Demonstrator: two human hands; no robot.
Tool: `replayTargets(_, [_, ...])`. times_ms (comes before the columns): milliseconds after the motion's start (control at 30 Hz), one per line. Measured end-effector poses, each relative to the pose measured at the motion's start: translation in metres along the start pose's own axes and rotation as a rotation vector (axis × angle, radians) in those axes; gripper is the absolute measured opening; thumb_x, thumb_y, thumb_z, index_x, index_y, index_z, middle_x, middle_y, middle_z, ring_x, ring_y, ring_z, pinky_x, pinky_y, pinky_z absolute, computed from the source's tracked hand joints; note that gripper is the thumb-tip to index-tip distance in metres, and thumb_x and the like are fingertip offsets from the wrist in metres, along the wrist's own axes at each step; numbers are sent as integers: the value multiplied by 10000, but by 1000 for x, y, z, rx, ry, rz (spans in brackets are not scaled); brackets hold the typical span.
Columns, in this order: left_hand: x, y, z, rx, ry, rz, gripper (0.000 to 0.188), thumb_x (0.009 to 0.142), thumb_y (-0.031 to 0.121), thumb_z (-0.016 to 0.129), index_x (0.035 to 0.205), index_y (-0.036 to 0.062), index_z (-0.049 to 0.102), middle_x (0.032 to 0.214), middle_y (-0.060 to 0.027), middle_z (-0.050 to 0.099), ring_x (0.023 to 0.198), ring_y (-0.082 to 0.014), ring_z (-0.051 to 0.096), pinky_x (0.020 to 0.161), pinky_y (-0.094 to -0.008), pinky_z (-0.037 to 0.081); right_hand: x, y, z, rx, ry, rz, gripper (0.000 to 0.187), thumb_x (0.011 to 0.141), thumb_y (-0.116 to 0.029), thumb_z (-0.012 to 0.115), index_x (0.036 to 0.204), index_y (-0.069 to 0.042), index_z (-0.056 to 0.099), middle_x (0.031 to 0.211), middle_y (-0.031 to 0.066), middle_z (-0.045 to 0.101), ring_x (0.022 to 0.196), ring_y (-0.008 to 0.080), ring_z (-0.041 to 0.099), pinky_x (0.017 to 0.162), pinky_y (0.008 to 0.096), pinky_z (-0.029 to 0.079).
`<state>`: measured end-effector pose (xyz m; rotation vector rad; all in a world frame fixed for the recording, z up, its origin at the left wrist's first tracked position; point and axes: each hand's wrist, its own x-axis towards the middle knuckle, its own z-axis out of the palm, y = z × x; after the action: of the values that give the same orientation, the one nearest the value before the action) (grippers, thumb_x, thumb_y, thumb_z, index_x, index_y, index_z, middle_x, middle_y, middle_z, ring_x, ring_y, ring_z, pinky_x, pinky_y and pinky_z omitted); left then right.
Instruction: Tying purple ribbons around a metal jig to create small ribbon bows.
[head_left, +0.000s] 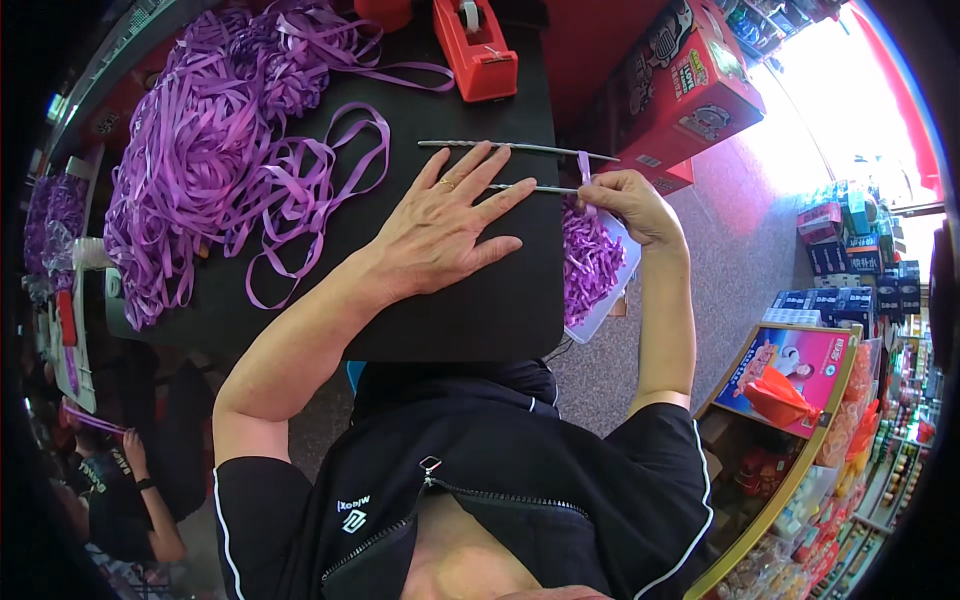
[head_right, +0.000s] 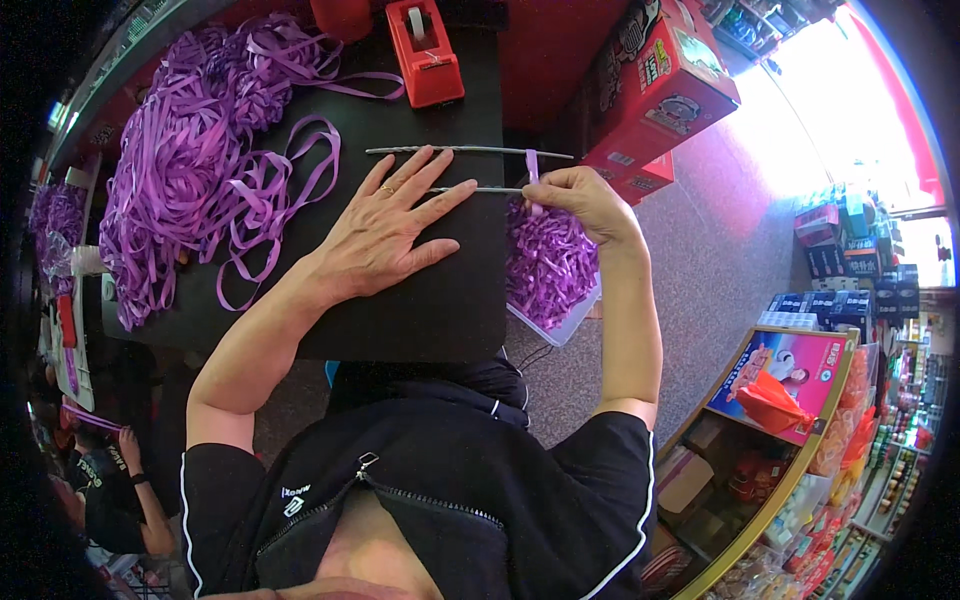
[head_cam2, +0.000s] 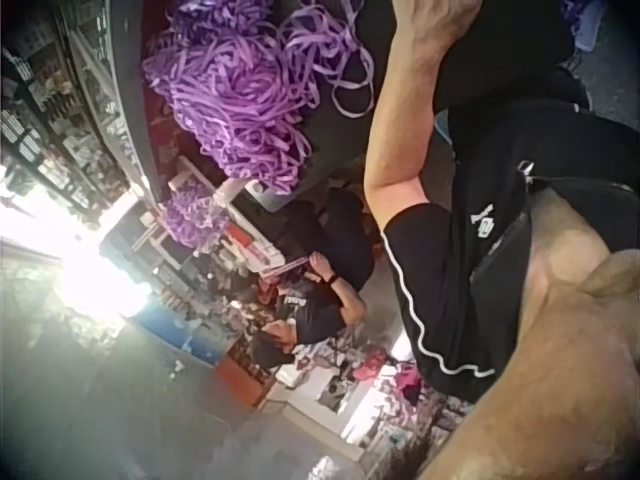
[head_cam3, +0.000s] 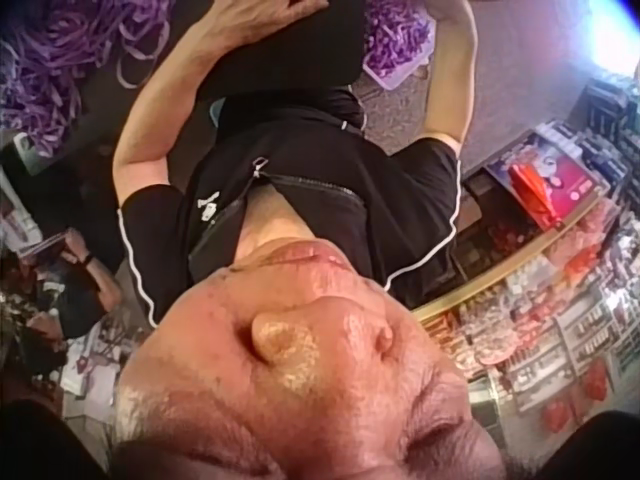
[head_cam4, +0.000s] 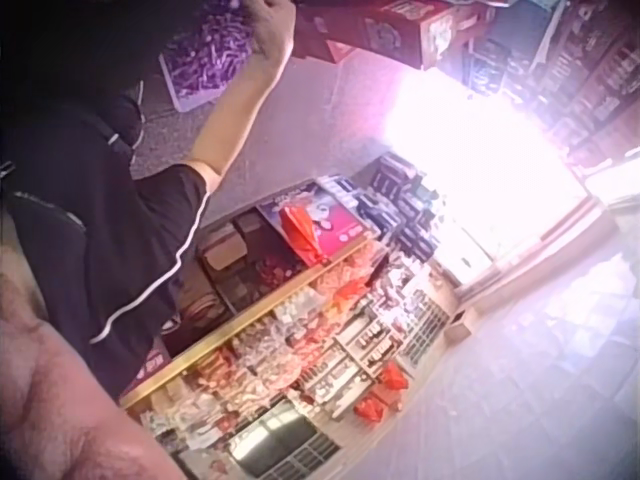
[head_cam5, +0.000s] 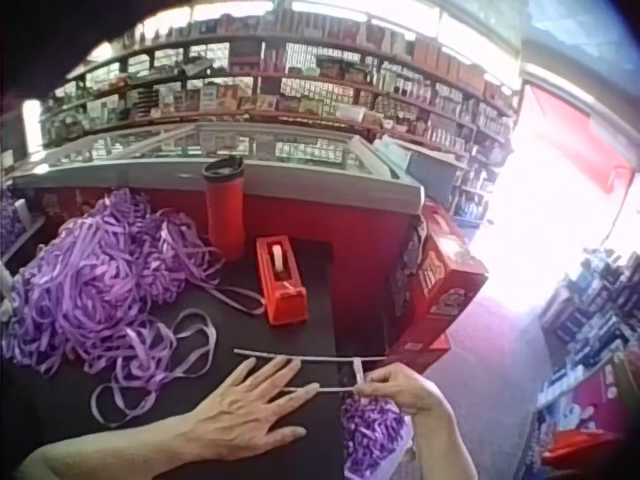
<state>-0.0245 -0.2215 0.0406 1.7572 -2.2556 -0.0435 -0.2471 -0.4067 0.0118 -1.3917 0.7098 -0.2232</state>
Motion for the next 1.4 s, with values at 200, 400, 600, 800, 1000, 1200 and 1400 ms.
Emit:
replayTargets(200, [0,1,0,-11,-7,1,595,917,508,423,1426,210,345,1496,-137,244,1397,-294,199,1136,-476,125,-2,-6,-13,-187,-54,-43,260,839,-233,684,774,19,690,726,32,655,697,82,578,665,233,447])
replayTargets(400, [-1,0,-2,-4,35,7,590,912,502,439,1406,186,377,1480,-183,254,1392,-327,202,1126,-500,128,-5,-44,-15,-632,604,-341,284,866,-242,651,912,38,665,817,58,667,806,130,609,741,270,472])
replayTargets(600, [-1,-1,-4,-32,45,24,592,908,510,440,1398,181,393,1476,-190,260,1392,-322,202,1125,-495,121,20,-39,-7,-134,90,-226,248,823,-73,664,1046,22,611,870,74,665,819,114,625,736,237,498])
replayTargets(800, [-3,-1,-1,-14,10,2,604,910,524,423,1417,200,362,1484,-169,255,1398,-314,189,1132,-489,115,24,-24,-17,124,115,-16,152,810,-37,654,950,15,626,833,74,654,740,140,645,697,244,530])
replayTargets(1000, [-1,1,1,5,17,13,610,915,547,394,1423,213,348,1492,-156,242,1400,-311,185,1139,-483,105,-3,16,-69,136,231,-100,221,838,-58,642,1038,27,602,931,90,654,806,150,644,701,251,528])
replayTargets(1200, [-2,2,1,14,15,11,610,916,545,392,1425,212,346,1492,-155,241,1399,-310,185,1142,-474,103,-15,14,-33,284,159,-112,292,889,-190,618,1081,29,607,993,97,664,799,138,639,673,223,501])
replayTargets(1400, [-4,2,-1,7,18,-6,602,914,520,419,1421,203,353,1496,-167,224,1398,-321,186,1136,-476,114,-11,13,-15,174,129,-27,193,858,-178,634,854,14,652,748,63,643,664,133,612,633,251,495])
